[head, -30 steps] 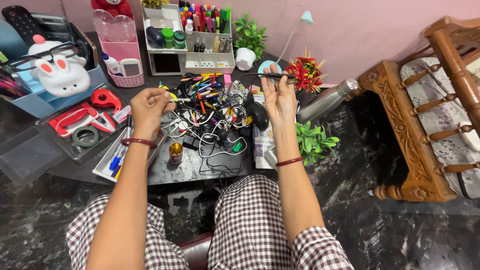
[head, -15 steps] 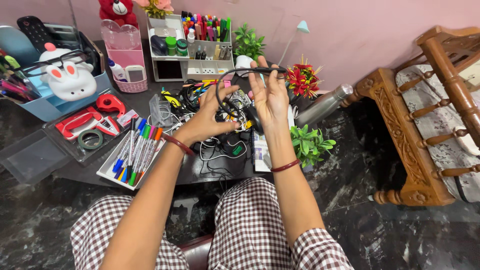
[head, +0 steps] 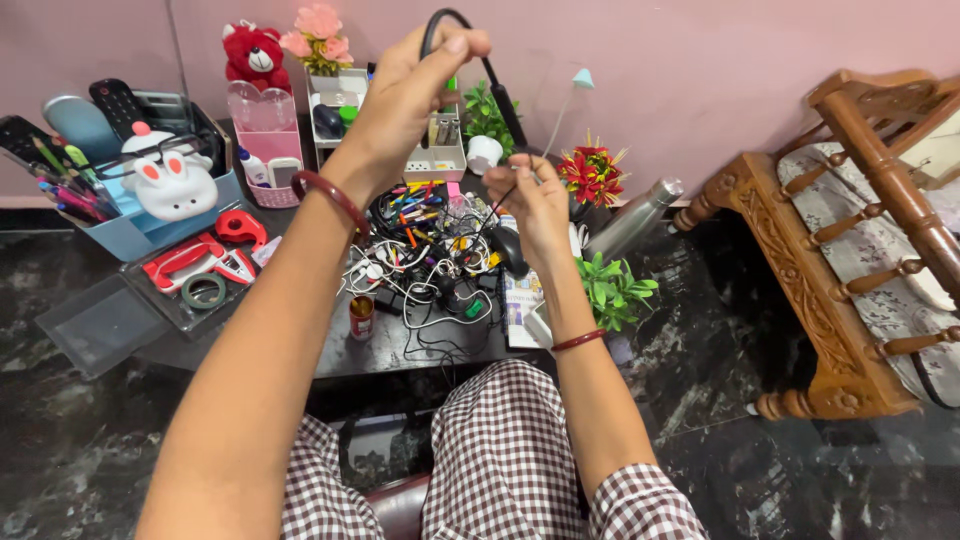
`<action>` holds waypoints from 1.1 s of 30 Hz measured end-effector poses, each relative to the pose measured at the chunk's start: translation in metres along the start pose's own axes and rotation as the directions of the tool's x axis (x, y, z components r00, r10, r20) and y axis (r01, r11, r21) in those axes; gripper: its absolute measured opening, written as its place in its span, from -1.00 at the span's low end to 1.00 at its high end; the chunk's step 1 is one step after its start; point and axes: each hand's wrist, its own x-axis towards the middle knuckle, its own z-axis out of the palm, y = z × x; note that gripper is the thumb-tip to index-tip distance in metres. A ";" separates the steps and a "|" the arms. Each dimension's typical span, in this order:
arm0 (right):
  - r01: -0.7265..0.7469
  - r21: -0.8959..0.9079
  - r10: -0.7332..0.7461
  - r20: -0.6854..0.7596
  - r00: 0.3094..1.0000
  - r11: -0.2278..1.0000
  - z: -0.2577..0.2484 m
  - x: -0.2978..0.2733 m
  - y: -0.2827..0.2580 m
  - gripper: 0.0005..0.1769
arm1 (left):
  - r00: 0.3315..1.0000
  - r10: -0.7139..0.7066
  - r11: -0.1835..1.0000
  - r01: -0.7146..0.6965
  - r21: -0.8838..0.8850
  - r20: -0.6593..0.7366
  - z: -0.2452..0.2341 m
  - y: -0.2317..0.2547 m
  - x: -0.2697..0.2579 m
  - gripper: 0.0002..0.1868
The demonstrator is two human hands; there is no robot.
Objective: The person sits at a cluttered table and sorts through tangled cables, pens, and small stationery items. They pick up, untangle, and place items into nearby containers and organizers, occasionally moving objects aside to reach others.
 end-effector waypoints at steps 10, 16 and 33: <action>0.245 -0.298 -0.185 0.213 0.959 0.923 0.042 -0.030 -0.022 -0.37 | 0.966 -0.230 0.973 0.231 -0.002 0.116 0.055 0.064 0.009 -0.51; 0.070 -0.068 -0.043 0.339 0.940 0.995 0.094 -0.053 -0.009 -0.33 | 0.968 -0.210 0.940 0.239 -0.243 0.139 0.060 0.088 0.014 -0.49; -0.083 -0.424 0.304 0.487 0.818 0.902 0.022 -0.101 0.032 -0.70 | 0.887 -0.375 0.913 0.302 -0.275 -0.270 -0.169 0.129 -0.047 -0.72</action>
